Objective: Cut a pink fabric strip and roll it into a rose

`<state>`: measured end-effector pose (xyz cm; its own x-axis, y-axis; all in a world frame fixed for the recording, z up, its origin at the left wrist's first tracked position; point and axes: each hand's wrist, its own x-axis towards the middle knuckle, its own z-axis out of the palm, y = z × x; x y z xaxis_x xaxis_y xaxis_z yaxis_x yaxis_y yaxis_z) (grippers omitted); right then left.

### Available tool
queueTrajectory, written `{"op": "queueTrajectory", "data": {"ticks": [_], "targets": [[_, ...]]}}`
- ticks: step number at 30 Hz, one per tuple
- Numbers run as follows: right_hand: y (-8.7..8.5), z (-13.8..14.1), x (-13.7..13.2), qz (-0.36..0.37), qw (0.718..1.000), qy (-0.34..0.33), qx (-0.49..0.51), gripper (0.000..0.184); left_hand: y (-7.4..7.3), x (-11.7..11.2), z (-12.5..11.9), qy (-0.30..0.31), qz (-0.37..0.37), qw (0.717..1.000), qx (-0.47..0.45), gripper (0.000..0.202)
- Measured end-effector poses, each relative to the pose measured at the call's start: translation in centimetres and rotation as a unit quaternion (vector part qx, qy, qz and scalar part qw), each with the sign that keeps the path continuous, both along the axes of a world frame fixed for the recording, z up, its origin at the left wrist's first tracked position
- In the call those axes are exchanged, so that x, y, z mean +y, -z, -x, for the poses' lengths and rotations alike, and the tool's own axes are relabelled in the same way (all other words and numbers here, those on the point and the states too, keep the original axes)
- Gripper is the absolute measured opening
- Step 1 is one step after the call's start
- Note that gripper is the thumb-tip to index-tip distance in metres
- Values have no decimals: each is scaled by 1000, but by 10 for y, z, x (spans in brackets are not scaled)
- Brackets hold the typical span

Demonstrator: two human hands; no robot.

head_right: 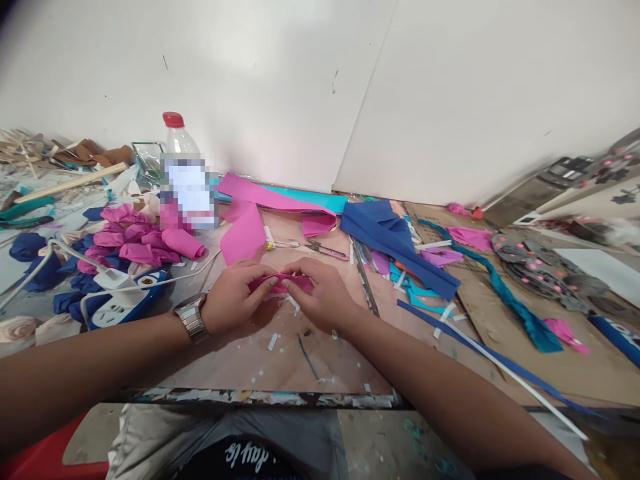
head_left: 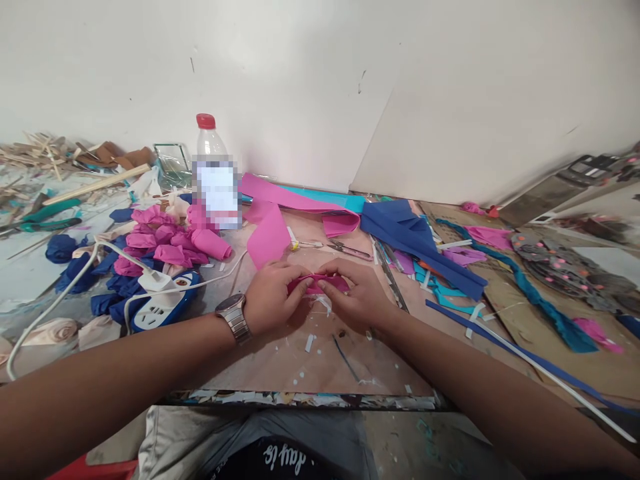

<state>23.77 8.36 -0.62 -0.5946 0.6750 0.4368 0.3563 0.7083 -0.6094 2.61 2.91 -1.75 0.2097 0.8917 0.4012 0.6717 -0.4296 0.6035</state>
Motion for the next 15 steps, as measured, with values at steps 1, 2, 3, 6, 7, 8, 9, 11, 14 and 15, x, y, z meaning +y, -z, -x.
{"op": "queueTrajectory", "data": {"ticks": [1,2,3,6,7,8,9,11,14,15], "targets": [[0,0,0,-1,1000,7,1,12,0,0,0,3,-7,1000,5,24],[0,0,0,-3,1000,16,4,12,0,-1,0,6,-15,1000,10,23],[0,0,0,-6,1000,28,9,11,0,-1,-1,8,-22,1000,15,24],[-2,0,2,-25,997,71,31,11,4,1,0,5,-32,999,21,35],[-3,0,2,-32,995,84,40,12,6,1,0,3,-35,999,21,39],[-4,-1,2,-38,993,96,50,12,7,2,0,1,-37,999,22,43],[-5,-1,3,-41,991,110,61,12,8,2,0,-1,-40,999,24,46],[-8,-3,4,-40,985,140,89,12,9,2,1,-8,-41,999,33,52],[-10,-4,7,-32,973,182,136,11,7,1,0,-30,-31,998,49,55],[-10,-5,9,-30,969,192,151,12,6,1,0,-36,-28,998,54,55]]}}
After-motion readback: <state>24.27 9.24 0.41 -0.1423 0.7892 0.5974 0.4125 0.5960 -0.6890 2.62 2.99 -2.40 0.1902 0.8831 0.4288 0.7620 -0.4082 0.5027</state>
